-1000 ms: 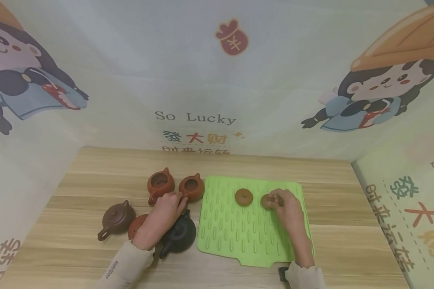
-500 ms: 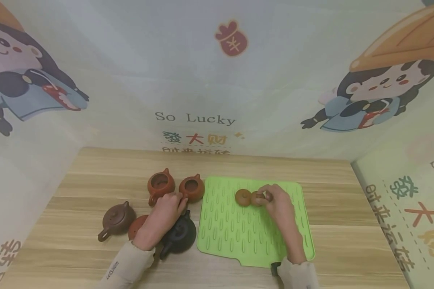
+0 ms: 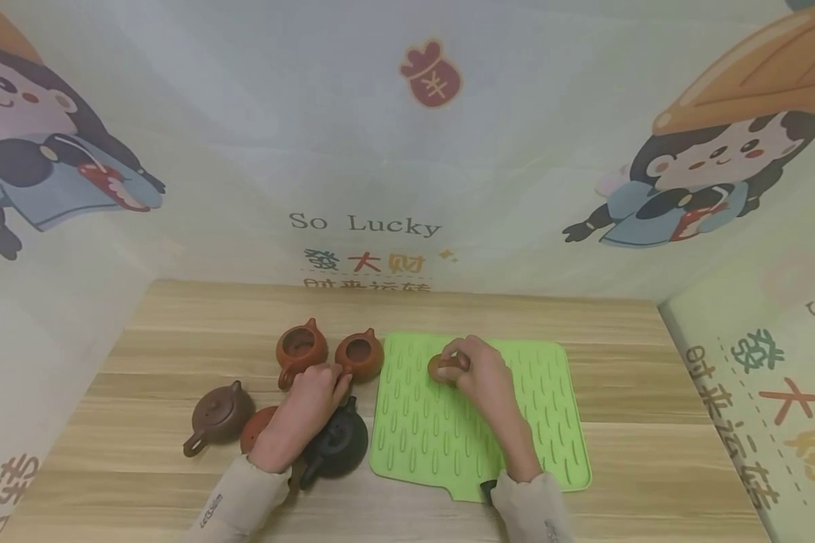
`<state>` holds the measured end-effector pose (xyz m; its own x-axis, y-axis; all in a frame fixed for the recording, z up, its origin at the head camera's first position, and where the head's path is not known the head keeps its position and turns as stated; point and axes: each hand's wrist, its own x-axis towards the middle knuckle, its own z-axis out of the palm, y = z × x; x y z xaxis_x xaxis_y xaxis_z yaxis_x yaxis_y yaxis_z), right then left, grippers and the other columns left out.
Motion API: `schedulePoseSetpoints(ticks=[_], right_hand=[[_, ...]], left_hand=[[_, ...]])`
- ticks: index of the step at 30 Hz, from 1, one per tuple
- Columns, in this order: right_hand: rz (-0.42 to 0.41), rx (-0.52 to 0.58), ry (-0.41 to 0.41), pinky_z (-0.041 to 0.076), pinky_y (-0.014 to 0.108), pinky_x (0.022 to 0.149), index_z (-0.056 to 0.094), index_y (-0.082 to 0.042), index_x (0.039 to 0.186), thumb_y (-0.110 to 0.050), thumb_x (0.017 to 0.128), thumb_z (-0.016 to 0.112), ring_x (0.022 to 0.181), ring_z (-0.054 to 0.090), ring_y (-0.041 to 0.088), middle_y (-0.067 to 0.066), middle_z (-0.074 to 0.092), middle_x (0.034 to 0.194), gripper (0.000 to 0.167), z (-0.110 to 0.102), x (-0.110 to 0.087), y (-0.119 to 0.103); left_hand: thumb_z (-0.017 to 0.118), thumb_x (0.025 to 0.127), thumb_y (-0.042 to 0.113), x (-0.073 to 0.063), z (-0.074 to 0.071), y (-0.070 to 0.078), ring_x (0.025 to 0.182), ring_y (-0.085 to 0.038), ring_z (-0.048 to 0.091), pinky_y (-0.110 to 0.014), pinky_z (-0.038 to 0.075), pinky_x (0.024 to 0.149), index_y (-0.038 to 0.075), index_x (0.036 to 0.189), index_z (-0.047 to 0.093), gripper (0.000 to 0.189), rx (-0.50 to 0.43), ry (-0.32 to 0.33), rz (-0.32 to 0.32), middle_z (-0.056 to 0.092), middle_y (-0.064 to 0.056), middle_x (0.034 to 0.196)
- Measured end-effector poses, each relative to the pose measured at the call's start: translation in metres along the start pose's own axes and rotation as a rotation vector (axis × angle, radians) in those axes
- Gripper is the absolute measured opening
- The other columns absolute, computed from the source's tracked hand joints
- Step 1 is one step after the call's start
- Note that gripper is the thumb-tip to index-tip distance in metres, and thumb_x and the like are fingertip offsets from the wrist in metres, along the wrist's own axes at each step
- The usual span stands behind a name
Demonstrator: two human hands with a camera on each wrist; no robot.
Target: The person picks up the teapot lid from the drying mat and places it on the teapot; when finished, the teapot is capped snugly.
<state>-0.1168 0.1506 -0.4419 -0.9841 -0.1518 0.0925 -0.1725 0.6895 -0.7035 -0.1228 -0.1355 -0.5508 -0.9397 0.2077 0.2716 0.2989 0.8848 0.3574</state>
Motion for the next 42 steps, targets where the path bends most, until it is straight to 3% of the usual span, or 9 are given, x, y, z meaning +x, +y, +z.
schedulePoseSetpoints(ticks=[10,18,23,31,42], right_hand=[[-0.090,0.048,-0.084,0.043,0.031,0.066,0.079,-0.009,0.099,-0.010,0.091,0.089,0.077,0.051,0.015,-0.002,0.055,0.079,0.013,0.030,0.021,-0.042],[-0.173,0.029,-0.086,0.039,0.029,0.067,0.078,-0.011,0.096,-0.014,0.088,0.092,0.073,0.047,0.013,-0.004,0.050,0.077,0.016,0.052,0.036,-0.063],[-0.172,0.058,-0.089,0.037,0.029,0.065,0.077,-0.012,0.096,-0.016,0.090,0.092,0.071,0.046,0.014,-0.002,0.050,0.076,0.016,0.066,0.048,-0.068],[-0.154,0.033,-0.059,0.049,0.035,0.072,0.078,-0.011,0.097,-0.019,0.089,0.092,0.080,0.060,0.018,0.005,0.072,0.090,0.018,0.078,0.058,-0.071],[-0.100,-0.006,-0.042,0.041,0.029,0.063,0.077,-0.012,0.095,-0.022,0.089,0.093,0.076,0.054,0.014,0.000,0.063,0.082,0.020,0.092,0.060,-0.065]], left_hand=[[0.075,0.105,0.015,-0.001,-0.001,0.000,0.063,-0.026,0.069,-0.040,0.052,0.050,0.006,0.086,0.073,0.021,0.026,0.002,0.000,0.065,-0.008,0.073],[0.076,0.105,0.016,-0.001,0.000,0.000,0.062,-0.027,0.069,-0.040,0.051,0.049,0.005,0.087,0.074,0.021,0.029,-0.008,-0.008,0.065,-0.009,0.073],[0.076,0.104,0.015,-0.001,0.000,0.000,0.063,-0.027,0.070,-0.039,0.050,0.048,0.005,0.086,0.072,0.021,0.014,-0.012,-0.005,0.065,-0.008,0.073],[0.077,0.104,0.014,-0.001,0.000,0.000,0.062,-0.025,0.069,-0.038,0.050,0.048,0.005,0.085,0.073,0.021,0.018,0.009,0.018,0.065,-0.008,0.072],[0.077,0.104,0.015,-0.001,0.000,0.000,0.063,-0.024,0.069,-0.036,0.050,0.048,0.006,0.087,0.074,0.020,0.046,-0.004,0.015,0.065,-0.007,0.073]])
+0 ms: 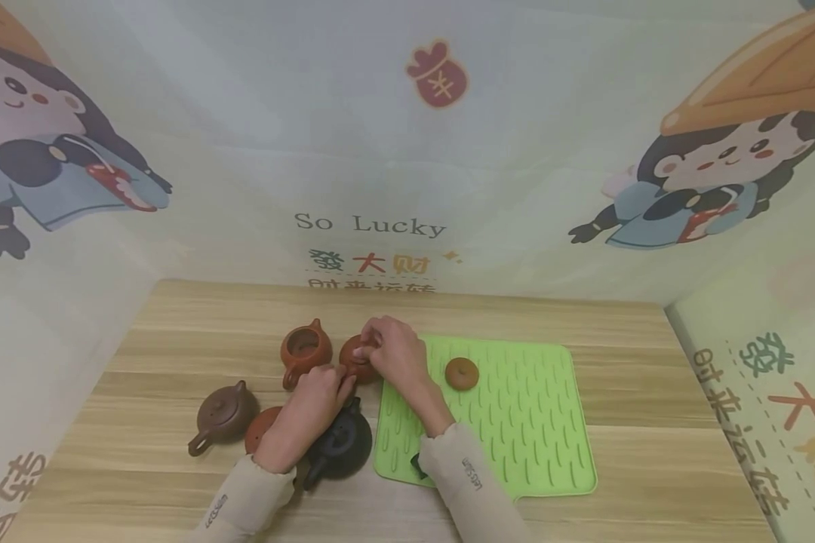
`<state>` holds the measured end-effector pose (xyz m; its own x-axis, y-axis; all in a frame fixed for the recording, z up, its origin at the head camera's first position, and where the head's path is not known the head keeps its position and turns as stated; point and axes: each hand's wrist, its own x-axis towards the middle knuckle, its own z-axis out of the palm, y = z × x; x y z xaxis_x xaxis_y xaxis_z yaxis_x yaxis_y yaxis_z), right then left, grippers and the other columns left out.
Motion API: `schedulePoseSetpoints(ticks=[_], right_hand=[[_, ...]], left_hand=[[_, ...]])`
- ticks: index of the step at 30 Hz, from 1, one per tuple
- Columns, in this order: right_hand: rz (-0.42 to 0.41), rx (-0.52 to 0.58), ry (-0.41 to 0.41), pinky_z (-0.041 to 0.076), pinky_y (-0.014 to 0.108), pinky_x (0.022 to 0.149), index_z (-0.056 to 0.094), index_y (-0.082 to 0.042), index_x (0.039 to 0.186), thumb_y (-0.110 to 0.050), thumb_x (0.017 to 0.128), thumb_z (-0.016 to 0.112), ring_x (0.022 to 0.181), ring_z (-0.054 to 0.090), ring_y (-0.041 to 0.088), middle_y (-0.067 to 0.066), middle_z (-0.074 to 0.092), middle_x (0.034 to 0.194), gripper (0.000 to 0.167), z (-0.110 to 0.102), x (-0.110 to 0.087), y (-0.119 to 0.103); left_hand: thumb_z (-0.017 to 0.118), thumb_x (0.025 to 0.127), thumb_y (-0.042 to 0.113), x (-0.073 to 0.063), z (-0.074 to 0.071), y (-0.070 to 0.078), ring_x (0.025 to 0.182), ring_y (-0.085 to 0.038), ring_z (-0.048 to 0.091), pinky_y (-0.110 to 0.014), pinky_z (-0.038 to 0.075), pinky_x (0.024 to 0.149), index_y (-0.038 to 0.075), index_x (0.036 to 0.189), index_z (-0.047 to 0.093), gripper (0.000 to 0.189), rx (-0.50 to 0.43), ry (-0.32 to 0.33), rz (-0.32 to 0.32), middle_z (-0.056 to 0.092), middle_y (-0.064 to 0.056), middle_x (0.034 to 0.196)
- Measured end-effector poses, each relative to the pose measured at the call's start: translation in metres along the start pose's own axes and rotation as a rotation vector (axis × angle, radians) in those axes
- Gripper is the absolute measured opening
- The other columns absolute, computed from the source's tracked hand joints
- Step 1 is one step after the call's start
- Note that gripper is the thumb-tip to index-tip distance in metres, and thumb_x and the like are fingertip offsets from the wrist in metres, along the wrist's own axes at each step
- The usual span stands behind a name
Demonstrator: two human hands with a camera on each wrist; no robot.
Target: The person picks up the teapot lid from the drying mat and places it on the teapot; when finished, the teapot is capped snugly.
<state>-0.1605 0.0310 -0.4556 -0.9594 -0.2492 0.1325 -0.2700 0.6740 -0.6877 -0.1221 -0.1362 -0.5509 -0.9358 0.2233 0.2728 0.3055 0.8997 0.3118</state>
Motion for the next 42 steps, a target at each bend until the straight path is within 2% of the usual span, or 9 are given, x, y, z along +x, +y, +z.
schedulePoseSetpoints(ticks=[19,23,25,27,30,32,35,37,42], right_hand=[[0.054,-0.067,0.025,0.043,0.033,0.057,0.070,-0.011,0.100,-0.030,0.097,0.088,0.066,0.053,0.014,0.001,0.063,0.080,0.026,0.012,-0.011,-0.002],[0.072,-0.074,-0.030,0.041,0.030,0.056,0.070,-0.009,0.117,-0.034,0.099,0.085,0.069,0.054,0.014,0.002,0.063,0.086,0.034,-0.001,-0.017,0.001],[0.093,-0.078,-0.045,0.044,0.030,0.057,0.070,-0.007,0.123,-0.034,0.100,0.084,0.072,0.057,0.016,0.004,0.065,0.091,0.038,-0.016,-0.022,0.007],[0.121,-0.085,-0.040,0.048,0.031,0.059,0.071,-0.004,0.124,-0.029,0.101,0.083,0.076,0.061,0.018,0.007,0.068,0.095,0.036,-0.035,-0.027,0.018],[0.157,-0.103,-0.026,0.051,0.034,0.063,0.073,-0.001,0.120,-0.020,0.102,0.081,0.082,0.065,0.023,0.010,0.069,0.098,0.027,-0.065,-0.037,0.040],[0.173,-0.106,-0.033,0.053,0.036,0.064,0.073,0.001,0.118,-0.016,0.102,0.079,0.086,0.067,0.026,0.012,0.069,0.099,0.024,-0.082,-0.044,0.054],[0.189,-0.092,-0.077,0.052,0.037,0.066,0.072,0.002,0.119,-0.014,0.102,0.079,0.088,0.068,0.028,0.013,0.068,0.100,0.024,-0.098,-0.052,0.069],[0.186,-0.071,-0.116,0.052,0.037,0.068,0.072,0.003,0.120,-0.013,0.101,0.080,0.088,0.068,0.027,0.013,0.068,0.099,0.026,-0.103,-0.055,0.076],[0.165,-0.021,-0.163,0.051,0.036,0.072,0.072,0.003,0.117,-0.005,0.099,0.080,0.084,0.064,0.023,0.011,0.067,0.093,0.022,-0.100,-0.060,0.084]], left_hand=[[0.077,0.105,0.019,-0.004,-0.004,-0.001,0.061,-0.023,0.066,-0.036,0.048,0.048,0.007,0.086,0.071,0.024,-0.055,-0.008,-0.019,0.063,-0.006,0.074],[0.070,0.110,0.038,-0.005,-0.006,-0.017,0.058,-0.018,0.058,-0.033,0.045,0.049,0.009,0.082,0.064,0.041,-0.138,0.042,0.013,0.057,-0.004,0.074],[0.065,0.112,0.042,-0.005,-0.011,-0.029,0.059,-0.016,0.053,-0.034,0.044,0.049,0.009,0.082,0.061,0.045,-0.168,0.123,0.031,0.054,-0.004,0.076],[0.062,0.114,0.037,-0.005,-0.036,-0.030,0.064,-0.019,0.054,-0.038,0.047,0.053,0.005,0.087,0.063,0.042,-0.196,0.187,0.022,0.056,-0.007,0.080],[0.063,0.113,0.019,-0.006,-0.088,-0.021,0.069,-0.023,0.056,-0.044,0.052,0.059,-0.002,0.094,0.065,0.029,-0.202,0.241,-0.029,0.060,-0.014,0.085],[0.065,0.111,0.009,-0.008,-0.121,-0.015,0.073,-0.028,0.059,-0.046,0.055,0.064,-0.008,0.097,0.066,0.022,-0.197,0.207,-0.086,0.062,-0.019,0.089],[0.066,0.110,0.006,-0.011,-0.136,-0.022,0.075,-0.032,0.062,-0.047,0.056,0.066,-0.010,0.098,0.065,0.020,-0.173,0.157,-0.135,0.063,-0.022,0.090],[0.066,0.111,0.010,-0.014,-0.132,-0.031,0.074,-0.033,0.063,-0.048,0.056,0.064,-0.010,0.097,0.065,0.024,-0.169,0.149,-0.127,0.063,-0.023,0.089],[0.062,0.115,0.031,-0.020,-0.084,-0.063,0.064,-0.032,0.061,-0.047,0.053,0.054,-0.008,0.095,0.066,0.044,-0.137,0.218,-0.020,0.060,-0.019,0.083]])
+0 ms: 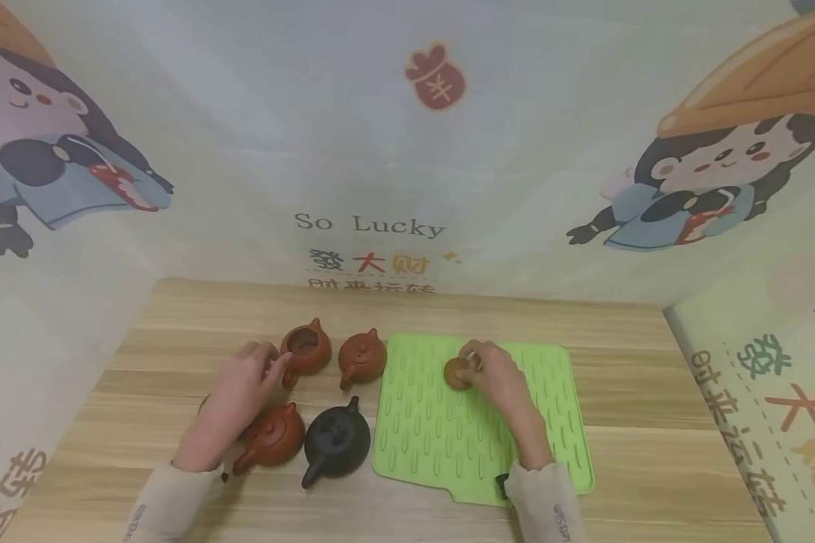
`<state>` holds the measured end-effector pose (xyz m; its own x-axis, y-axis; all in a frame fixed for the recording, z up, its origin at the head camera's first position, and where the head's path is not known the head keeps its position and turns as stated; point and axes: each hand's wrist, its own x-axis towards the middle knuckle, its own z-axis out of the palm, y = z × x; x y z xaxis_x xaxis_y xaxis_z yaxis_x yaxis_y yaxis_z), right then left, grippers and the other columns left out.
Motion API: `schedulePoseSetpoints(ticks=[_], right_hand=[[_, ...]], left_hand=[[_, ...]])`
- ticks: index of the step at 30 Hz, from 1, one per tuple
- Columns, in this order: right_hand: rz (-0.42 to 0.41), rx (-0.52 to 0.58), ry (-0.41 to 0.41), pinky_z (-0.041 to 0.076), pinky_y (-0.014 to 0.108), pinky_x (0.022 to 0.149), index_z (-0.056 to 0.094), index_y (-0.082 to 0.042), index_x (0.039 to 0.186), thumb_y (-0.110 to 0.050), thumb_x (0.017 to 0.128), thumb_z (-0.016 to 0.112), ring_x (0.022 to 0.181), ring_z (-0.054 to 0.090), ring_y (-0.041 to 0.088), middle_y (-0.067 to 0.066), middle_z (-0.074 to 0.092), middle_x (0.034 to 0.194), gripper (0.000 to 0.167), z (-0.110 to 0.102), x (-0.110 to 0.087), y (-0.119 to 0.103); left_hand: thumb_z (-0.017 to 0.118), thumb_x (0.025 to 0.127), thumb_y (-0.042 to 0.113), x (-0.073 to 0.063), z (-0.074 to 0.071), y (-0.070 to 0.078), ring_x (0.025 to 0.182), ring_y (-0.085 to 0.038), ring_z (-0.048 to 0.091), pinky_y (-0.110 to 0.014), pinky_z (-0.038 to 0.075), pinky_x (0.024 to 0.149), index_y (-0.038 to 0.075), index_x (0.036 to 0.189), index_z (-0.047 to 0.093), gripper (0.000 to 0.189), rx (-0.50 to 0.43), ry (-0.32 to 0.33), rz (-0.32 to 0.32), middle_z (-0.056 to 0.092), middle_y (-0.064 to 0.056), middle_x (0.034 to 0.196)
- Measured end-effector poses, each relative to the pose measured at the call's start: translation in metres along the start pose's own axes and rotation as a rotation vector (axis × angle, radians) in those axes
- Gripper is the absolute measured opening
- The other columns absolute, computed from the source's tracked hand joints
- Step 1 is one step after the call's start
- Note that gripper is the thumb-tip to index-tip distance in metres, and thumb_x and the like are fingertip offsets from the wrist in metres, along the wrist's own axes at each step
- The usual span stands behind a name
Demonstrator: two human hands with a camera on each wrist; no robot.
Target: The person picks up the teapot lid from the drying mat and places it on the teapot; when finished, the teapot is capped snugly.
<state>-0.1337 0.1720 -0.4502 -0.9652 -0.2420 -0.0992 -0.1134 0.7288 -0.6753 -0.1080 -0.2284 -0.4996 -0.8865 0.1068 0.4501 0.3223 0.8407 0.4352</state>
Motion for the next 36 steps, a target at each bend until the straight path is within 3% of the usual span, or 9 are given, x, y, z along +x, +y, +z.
schedulePoseSetpoints(ticks=[2,5,10,14,20,28,36], right_hand=[[-0.010,0.012,-0.003,0.051,0.036,0.074,0.073,0.003,0.117,-0.002,0.098,0.080,0.084,0.063,0.022,0.010,0.066,0.092,0.021,0.004,0.000,0.002],[-0.026,0.022,0.002,0.051,0.036,0.075,0.073,0.004,0.116,0.002,0.097,0.080,0.083,0.061,0.021,0.010,0.066,0.092,0.021,0.007,-0.001,0.003],[-0.045,0.036,0.009,0.052,0.037,0.077,0.073,0.004,0.114,0.006,0.095,0.079,0.082,0.061,0.021,0.010,0.066,0.092,0.020,0.009,-0.002,0.003],[-0.051,0.043,0.016,0.051,0.037,0.076,0.074,0.002,0.112,0.007,0.095,0.079,0.082,0.061,0.021,0.010,0.065,0.093,0.018,0.009,-0.003,0.004],[-0.047,0.055,0.026,0.050,0.034,0.074,0.075,0.001,0.110,0.009,0.095,0.078,0.081,0.061,0.020,0.010,0.066,0.093,0.017,0.009,-0.003,0.006],[-0.060,0.087,0.041,0.052,0.034,0.077,0.076,0.001,0.108,0.009,0.095,0.077,0.083,0.063,0.020,0.011,0.068,0.095,0.015,0.012,-0.001,0.004],[-0.126,0.080,0.042,0.051,0.034,0.072,0.075,-0.002,0.103,0.006,0.096,0.079,0.078,0.064,0.018,0.007,0.066,0.090,0.011,0.015,0.008,-0.018]], left_hand=[[0.061,0.115,0.037,-0.005,0.014,-0.010,0.062,-0.031,0.061,-0.049,0.052,0.054,-0.007,0.099,0.068,0.047,0.026,-0.007,0.013,0.058,-0.016,0.081],[0.067,0.112,0.031,-0.009,0.017,-0.007,0.062,-0.028,0.059,-0.051,0.051,0.054,-0.004,0.098,0.067,0.038,0.047,-0.063,0.005,0.057,-0.013,0.079],[0.073,0.104,0.007,-0.004,-0.008,0.025,0.064,-0.028,0.060,-0.048,0.054,0.058,-0.007,0.095,0.067,0.018,0.016,-0.189,-0.090,0.059,-0.014,0.078],[0.067,0.106,0.005,0.000,-0.015,0.038,0.066,-0.028,0.063,-0.047,0.055,0.060,-0.007,0.093,0.070,0.017,0.068,-0.268,-0.152,0.061,-0.013,0.078],[0.067,0.106,0.003,0.000,-0.013,0.039,0.063,-0.021,0.060,-0.042,0.053,0.057,-0.005,0.088,0.070,0.020,0.073,-0.236,-0.134,0.061,-0.010,0.073],[0.069,0.104,0.000,0.000,-0.013,0.040,0.064,-0.025,0.064,-0.042,0.055,0.057,-0.006,0.088,0.072,0.017,0.071,-0.204,-0.116,0.062,-0.012,0.072],[0.070,0.104,0.000,0.000,-0.014,0.040,0.064,-0.023,0.062,-0.042,0.054,0.057,-0.006,0.088,0.072,0.017,0.066,-0.216,-0.127,0.062,-0.011,0.072]])
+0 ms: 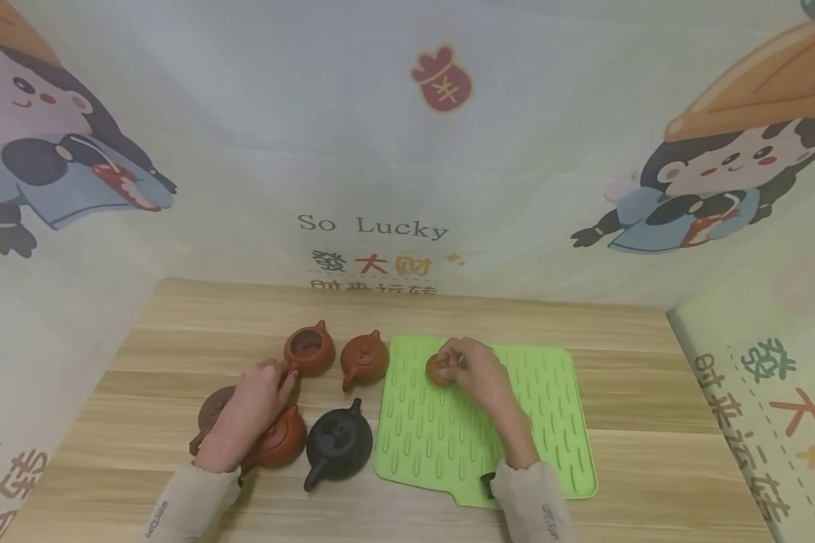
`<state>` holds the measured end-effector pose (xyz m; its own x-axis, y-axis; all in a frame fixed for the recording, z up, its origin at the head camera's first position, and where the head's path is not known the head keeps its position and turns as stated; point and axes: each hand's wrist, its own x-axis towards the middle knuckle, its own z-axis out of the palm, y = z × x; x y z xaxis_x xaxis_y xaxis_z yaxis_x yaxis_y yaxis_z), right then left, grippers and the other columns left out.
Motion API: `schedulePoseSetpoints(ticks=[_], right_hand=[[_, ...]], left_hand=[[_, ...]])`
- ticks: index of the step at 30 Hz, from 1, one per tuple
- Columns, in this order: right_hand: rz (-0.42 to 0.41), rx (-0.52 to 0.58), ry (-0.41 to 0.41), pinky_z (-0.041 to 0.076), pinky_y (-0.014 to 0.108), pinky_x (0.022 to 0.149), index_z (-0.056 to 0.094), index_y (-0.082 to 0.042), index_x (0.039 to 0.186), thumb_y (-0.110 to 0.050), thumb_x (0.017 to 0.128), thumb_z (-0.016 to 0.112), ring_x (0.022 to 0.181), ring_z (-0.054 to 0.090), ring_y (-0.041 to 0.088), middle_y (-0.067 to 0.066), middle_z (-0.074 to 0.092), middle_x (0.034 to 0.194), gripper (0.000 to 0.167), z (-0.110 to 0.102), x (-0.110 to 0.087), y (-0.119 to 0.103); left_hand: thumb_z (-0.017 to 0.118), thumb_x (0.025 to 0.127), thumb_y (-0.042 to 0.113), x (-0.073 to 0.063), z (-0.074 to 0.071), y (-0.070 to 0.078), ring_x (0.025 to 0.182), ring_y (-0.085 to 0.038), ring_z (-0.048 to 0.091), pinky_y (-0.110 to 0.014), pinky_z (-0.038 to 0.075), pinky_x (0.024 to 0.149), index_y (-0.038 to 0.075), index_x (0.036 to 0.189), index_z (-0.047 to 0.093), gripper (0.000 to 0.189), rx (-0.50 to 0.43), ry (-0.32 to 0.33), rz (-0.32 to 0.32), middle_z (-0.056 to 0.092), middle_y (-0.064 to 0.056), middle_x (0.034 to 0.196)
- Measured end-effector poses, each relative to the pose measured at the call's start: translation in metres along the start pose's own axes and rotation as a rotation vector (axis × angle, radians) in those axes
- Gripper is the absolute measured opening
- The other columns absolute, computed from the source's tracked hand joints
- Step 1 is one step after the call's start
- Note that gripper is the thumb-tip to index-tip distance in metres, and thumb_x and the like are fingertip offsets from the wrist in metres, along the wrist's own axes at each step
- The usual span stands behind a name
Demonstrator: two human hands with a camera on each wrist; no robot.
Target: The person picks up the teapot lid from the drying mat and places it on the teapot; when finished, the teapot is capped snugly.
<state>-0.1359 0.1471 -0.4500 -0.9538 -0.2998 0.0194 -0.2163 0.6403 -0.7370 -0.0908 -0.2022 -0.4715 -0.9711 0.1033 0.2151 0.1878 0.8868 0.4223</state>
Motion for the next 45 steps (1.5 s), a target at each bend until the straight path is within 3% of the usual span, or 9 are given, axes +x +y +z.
schedulePoseSetpoints(ticks=[13,19,26,35,45], right_hand=[[-0.170,-0.057,-0.055,0.050,0.029,0.069,0.076,-0.008,0.099,-0.007,0.094,0.085,0.078,0.064,0.014,0.000,0.066,0.085,0.011,0.030,0.040,-0.061],[-0.181,-0.067,-0.072,0.048,0.028,0.069,0.076,-0.010,0.096,-0.007,0.092,0.087,0.075,0.060,0.011,-0.001,0.065,0.083,0.012,0.044,0.049,-0.077],[-0.211,-0.070,-0.104,0.046,0.028,0.069,0.077,-0.012,0.100,-0.014,0.094,0.088,0.074,0.058,0.010,-0.002,0.063,0.083,0.013,0.071,0.074,-0.102],[-0.227,-0.112,-0.114,0.041,0.026,0.067,0.076,-0.015,0.095,-0.018,0.092,0.090,0.072,0.054,0.010,-0.006,0.060,0.079,0.015,0.098,0.097,-0.119],[-0.243,-0.185,-0.099,0.041,0.026,0.066,0.077,-0.014,0.095,-0.024,0.095,0.089,0.072,0.055,0.011,-0.005,0.062,0.077,0.015,0.116,0.106,-0.126]], left_hand=[[0.070,0.104,-0.001,0.001,0.003,0.001,0.064,-0.026,0.066,-0.041,0.055,0.055,-0.006,0.087,0.071,0.018,0.013,-0.003,-0.008,0.063,-0.013,0.071],[0.069,0.104,0.000,0.000,0.002,0.001,0.064,-0.027,0.067,-0.041,0.055,0.055,-0.006,0.088,0.072,0.018,0.013,-0.011,0.006,0.063,-0.014,0.072],[0.070,0.103,-0.001,-0.002,-0.002,-0.004,0.066,-0.036,0.071,-0.047,0.057,0.055,-0.005,0.085,0.070,0.018,0.040,0.030,0.019,0.063,-0.015,0.072],[0.072,0.102,0.000,0.000,0.001,-0.004,0.064,-0.033,0.070,-0.046,0.055,0.054,-0.007,0.088,0.072,0.015,0.048,0.028,0.036,0.062,-0.015,0.071],[0.069,0.104,0.000,0.001,0.000,0.001,0.062,-0.028,0.067,-0.042,0.054,0.053,-0.007,0.088,0.072,0.017,0.039,-0.002,0.018,0.061,-0.013,0.071]])
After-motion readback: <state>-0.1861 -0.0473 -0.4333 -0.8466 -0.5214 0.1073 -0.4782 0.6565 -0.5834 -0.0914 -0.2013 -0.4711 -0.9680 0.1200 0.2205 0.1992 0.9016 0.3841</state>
